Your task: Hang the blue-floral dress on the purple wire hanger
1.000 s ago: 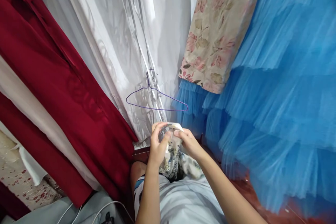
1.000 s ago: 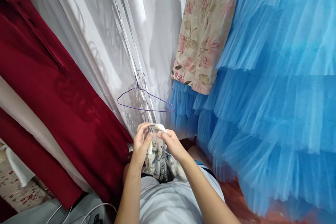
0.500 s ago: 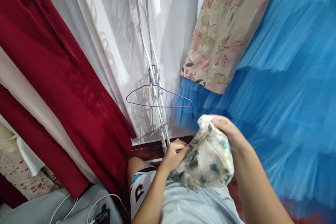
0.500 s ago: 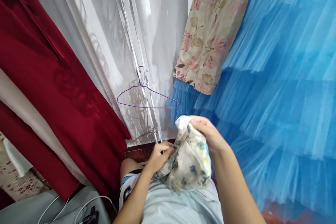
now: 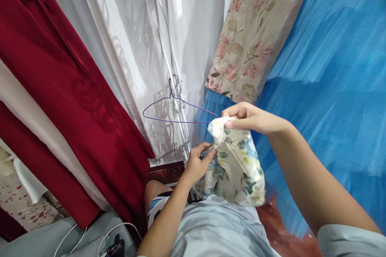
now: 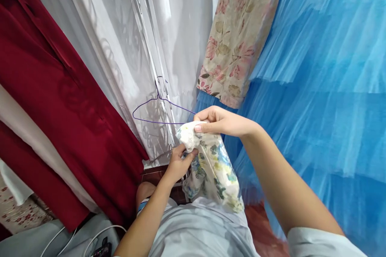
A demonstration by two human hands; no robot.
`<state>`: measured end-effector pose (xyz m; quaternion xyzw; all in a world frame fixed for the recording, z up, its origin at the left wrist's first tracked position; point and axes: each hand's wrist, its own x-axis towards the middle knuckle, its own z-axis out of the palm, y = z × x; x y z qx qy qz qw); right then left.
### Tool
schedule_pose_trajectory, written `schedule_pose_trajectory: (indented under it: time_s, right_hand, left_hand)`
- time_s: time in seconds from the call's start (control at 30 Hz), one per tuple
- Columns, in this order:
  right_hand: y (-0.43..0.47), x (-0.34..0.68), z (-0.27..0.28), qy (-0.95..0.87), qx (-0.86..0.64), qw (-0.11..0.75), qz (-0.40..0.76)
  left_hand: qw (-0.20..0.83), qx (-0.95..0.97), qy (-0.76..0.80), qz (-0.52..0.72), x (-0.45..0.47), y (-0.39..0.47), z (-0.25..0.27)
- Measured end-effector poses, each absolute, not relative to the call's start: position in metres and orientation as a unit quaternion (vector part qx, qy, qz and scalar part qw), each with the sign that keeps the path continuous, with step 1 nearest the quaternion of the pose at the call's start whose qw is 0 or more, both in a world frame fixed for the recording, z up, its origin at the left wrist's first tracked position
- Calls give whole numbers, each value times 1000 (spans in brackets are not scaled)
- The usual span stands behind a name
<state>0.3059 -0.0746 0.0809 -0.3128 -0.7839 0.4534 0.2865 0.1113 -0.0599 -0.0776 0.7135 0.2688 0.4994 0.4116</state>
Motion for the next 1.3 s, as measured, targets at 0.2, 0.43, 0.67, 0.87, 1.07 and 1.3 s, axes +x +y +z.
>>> schedule_pose_trajectory:
  time_s: [0.2,0.43,0.67,0.87,1.07,1.3]
  right_hand:
    - [-25,340,70,-673,-357,527,376]
    - [79,284,56,-695,-376,491,367]
    - [74,266,52,-686,-349,432,470]
    - [59,276,71,-680,-341,398,513]
    - [68,280,77,-668,-330,379,549]
    - [64,277,54,-563,-336,403,639]
  left_hand:
    - [424,731,331,420,59,-62,-115]
    - [303,719,379,498,-7,-40,-71]
    - [167,752,447,455,-78,-1,-73]
    - [29,806,497,320,-123,55,-71]
    - [92,724,517,447,-126,98,4]
    - [138,720,459,502,-59,124,50]
